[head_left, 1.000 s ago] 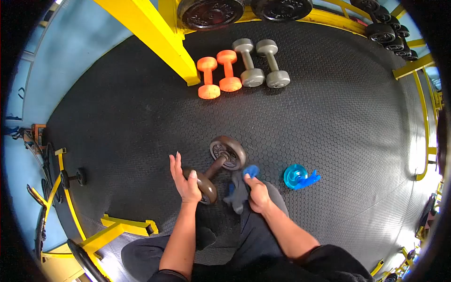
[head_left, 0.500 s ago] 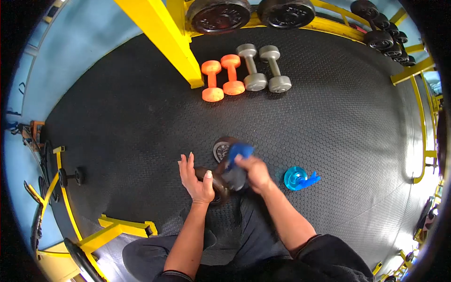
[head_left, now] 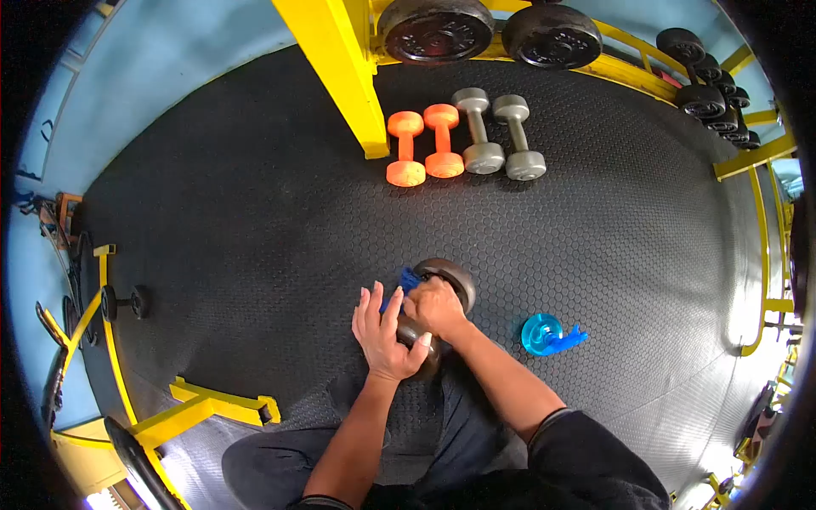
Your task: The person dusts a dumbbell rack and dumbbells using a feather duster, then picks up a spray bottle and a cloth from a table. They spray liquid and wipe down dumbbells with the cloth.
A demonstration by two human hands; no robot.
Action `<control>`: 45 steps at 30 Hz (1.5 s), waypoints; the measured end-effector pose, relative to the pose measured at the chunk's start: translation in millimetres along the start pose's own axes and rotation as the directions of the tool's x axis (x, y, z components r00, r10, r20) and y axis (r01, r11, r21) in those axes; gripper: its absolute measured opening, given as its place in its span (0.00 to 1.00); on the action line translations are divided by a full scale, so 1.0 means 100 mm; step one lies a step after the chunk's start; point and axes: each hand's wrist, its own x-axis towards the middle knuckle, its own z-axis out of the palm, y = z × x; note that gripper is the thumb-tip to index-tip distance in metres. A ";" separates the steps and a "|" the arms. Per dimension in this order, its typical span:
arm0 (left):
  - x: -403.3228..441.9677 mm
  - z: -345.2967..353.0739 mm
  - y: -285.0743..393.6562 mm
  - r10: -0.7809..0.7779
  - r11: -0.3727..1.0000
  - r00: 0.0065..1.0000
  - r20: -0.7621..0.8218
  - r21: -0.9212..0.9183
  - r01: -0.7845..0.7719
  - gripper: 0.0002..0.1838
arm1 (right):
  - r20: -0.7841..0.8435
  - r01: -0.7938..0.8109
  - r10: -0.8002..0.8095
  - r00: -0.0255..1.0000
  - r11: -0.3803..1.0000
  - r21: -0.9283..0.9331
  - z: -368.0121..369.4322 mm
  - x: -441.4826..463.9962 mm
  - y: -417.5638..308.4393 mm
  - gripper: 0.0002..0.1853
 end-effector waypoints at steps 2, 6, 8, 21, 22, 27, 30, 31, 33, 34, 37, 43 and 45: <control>0.04 -0.03 0.02 0.023 1.000 0.999 0.036 -0.003 -0.023 0.39 | -0.069 -0.091 0.082 0.994 0.985 -0.148 -0.03 0.05 0.02 0.17; 0.12 -0.09 0.02 0.029 0.999 0.998 0.062 0.028 -0.031 0.38 | 0.208 -0.481 0.451 0.868 0.868 0.125 -0.26 -0.38 -0.05 0.21; 0.14 -0.08 0.01 0.023 0.999 0.998 0.055 0.024 -0.024 0.38 | 0.436 -0.520 0.405 0.804 0.834 0.183 -0.38 -0.67 -0.06 0.21; 0.10 -0.01 0.01 0.028 0.999 0.999 0.021 -0.018 -0.028 0.37 | 0.249 -0.382 0.293 0.923 0.765 0.519 0.00 -0.24 0.01 0.16; 0.10 -0.02 0.00 0.020 0.999 0.999 0.035 -0.028 -0.019 0.37 | 0.139 -0.411 0.390 0.910 0.811 0.417 0.04 -0.19 -0.04 0.16; 0.11 -0.02 0.01 0.009 0.999 0.999 0.032 -0.038 -0.008 0.37 | 0.340 -0.516 0.388 0.856 0.644 0.564 -0.11 -0.20 -0.06 0.16; 0.09 -0.01 0.01 -0.004 0.999 0.999 0.035 -0.051 0.006 0.36 | 0.345 -0.432 0.270 0.899 0.422 0.797 -0.26 -0.49 -0.08 0.13; 0.08 -0.02 -0.01 -0.002 0.998 1.000 0.027 -0.055 0.003 0.36 | 0.376 -0.458 0.284 0.882 0.336 0.823 -0.37 -0.54 -0.16 0.12; 0.12 -0.04 0.00 -0.008 0.998 1.000 0.006 -0.059 0.008 0.34 | 0.141 -0.340 0.371 0.918 0.553 0.761 -0.64 -0.61 -0.17 0.10; 0.17 -0.08 0.03 0.005 1.000 1.000 0.013 -0.015 -0.004 0.33 | -0.010 -0.242 0.417 0.909 0.548 0.800 -0.73 -0.62 -0.18 0.09; 0.17 -0.09 0.02 -0.003 1.000 1.000 0.020 0.002 0.003 0.32 | -0.439 0.024 -0.021 0.898 1.000 0.003 -0.77 -0.42 -0.10 0.07; 0.13 -0.08 0.09 -0.029 1.000 0.999 -0.035 -0.012 0.029 0.28 | 0.282 0.342 -0.231 0.931 0.822 -0.456 -0.44 0.30 0.14 0.14; 0.15 -0.08 0.10 -0.030 0.999 1.000 0.000 -0.010 0.030 0.27 | 0.525 0.468 -0.200 0.827 0.762 -0.447 -0.50 0.56 0.08 0.14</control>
